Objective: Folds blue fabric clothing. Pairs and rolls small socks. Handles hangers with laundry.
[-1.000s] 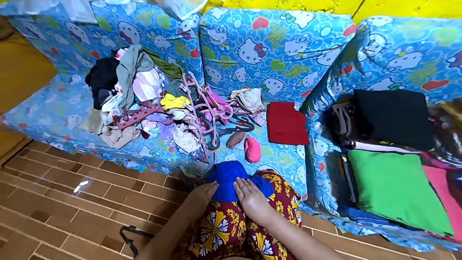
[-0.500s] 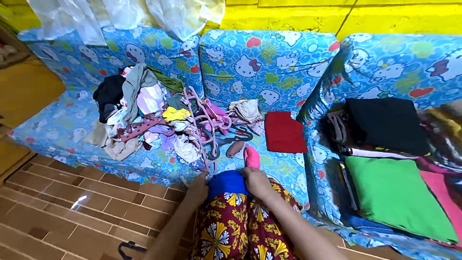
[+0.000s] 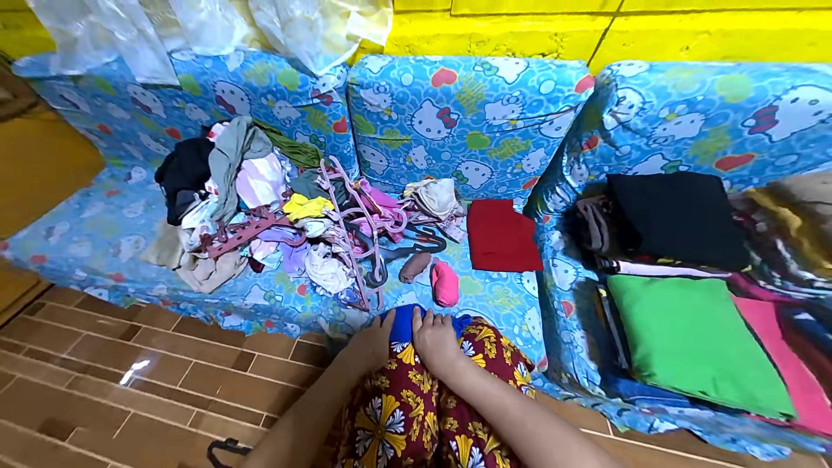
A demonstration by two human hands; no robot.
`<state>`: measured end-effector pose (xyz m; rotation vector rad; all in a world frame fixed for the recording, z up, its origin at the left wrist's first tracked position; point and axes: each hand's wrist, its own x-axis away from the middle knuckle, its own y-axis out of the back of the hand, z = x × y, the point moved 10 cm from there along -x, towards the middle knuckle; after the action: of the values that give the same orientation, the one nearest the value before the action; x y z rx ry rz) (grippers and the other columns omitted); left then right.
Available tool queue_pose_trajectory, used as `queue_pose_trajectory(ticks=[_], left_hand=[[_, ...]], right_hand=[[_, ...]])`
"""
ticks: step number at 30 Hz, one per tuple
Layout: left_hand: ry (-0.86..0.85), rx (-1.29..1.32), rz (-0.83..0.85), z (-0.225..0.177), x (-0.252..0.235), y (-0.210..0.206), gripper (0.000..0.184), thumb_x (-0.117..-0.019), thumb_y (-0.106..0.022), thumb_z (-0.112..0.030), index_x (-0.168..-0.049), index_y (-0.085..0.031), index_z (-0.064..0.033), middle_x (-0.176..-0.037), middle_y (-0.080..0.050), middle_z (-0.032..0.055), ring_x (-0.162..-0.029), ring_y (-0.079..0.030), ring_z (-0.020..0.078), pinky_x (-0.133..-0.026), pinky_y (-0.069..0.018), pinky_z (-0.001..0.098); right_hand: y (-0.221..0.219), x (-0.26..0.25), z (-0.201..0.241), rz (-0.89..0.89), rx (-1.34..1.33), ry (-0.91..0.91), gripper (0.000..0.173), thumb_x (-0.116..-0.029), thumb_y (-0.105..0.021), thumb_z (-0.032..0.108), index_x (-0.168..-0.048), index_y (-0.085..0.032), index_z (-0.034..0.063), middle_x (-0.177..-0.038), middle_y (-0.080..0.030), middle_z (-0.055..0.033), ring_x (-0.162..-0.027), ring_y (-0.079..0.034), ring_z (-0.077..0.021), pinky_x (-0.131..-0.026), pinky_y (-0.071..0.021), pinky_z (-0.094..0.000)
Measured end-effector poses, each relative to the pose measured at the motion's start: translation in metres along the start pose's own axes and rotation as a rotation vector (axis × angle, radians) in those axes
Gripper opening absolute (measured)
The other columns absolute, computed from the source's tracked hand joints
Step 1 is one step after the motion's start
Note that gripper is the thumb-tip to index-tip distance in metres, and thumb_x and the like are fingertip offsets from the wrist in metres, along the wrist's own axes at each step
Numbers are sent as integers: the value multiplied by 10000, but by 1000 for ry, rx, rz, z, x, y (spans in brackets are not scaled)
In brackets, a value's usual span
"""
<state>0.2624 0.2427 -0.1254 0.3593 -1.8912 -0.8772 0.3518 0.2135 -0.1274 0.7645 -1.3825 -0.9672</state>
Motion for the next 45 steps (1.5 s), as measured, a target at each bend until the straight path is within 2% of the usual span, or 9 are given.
queue_pose_trajectory(ticks=[8,14,17,19,25,30,34,37,45], left_hand=[[42,25,-30,21,-15,27,799,-997,-547,-57,-1648,-89,-123,-1385,-558,315,-1295,-551,479,-1080,-430,620],[-183,697,-498,-14,22,105,502,-969,-379,107,-1405,-569,-52,-1439,-564,162,-1264,-592,253,-1031,-499,436],[-332,1196,-747,-25,27,102,356,-935,-387,110,-1167,-648,39,-1428,-539,202,-1213,-598,225,-866,-560,373],[-423,1335,-919,-32,25,90,341,-879,-397,108,-1125,-632,77,-1454,-498,244,-1291,-546,241,-933,-533,364],[-553,886,-1190,-63,24,53,305,-842,-505,80,-1114,-631,136,-1487,-380,411,-1399,-432,459,-1142,-394,462],[-498,699,-1287,-67,22,34,299,-817,-594,-46,-1075,-623,101,-1455,-422,387,-1321,-489,503,-1056,-447,569],[-457,597,-1273,-68,22,36,213,-757,-630,-60,-889,-639,107,-1407,-497,372,-1303,-495,550,-1049,-425,638],[-518,569,-1273,-74,18,33,193,-712,-662,-8,-854,-658,122,-1322,-593,339,-1240,-593,483,-1020,-504,555],[-351,539,-917,-81,-5,22,471,-857,-725,-78,-1249,-608,156,-1472,-492,319,-1329,-549,426,-1107,-459,503]], right_hand=[[4,19,-6,196,-22,-141,348,-1035,-399,11,-1349,-459,-125,-1271,-600,-319,-1152,-622,-490,-893,-498,-632],[26,30,-17,215,-327,-108,345,-993,-560,155,-1283,-585,-30,-1273,-636,-270,-1189,-619,-461,-900,-496,-669],[29,12,-34,102,-792,-54,365,-1083,-455,216,-1299,-576,-52,-1223,-643,-261,-1147,-637,-375,-978,-488,-561],[22,9,-43,30,-1367,-130,320,-1111,-383,155,-1311,-527,-48,-1061,-669,-176,-856,-699,-222,-755,-584,-365],[5,12,-56,-226,-2384,-319,247,-1108,-282,135,-1053,-501,33,-715,-632,-81,-548,-633,-147,-529,-569,-290],[6,12,-70,-469,-2274,-241,216,-1088,-318,84,-1082,-529,37,-803,-619,-63,-637,-614,-119,-576,-542,-274],[23,20,-84,-652,-1719,-157,363,-1006,-396,16,-1304,-571,-94,-1254,-574,-233,-1146,-574,-257,-991,-481,-393],[34,26,-91,-779,-1378,-152,313,-986,-477,21,-1212,-659,-97,-1179,-636,-263,-1127,-610,-319,-1002,-482,-437],[24,31,-79,-876,-1266,27,712,-933,-572,393,-1412,-502,-128,-1290,-576,-301,-1204,-571,-341,-1047,-465,-440]])
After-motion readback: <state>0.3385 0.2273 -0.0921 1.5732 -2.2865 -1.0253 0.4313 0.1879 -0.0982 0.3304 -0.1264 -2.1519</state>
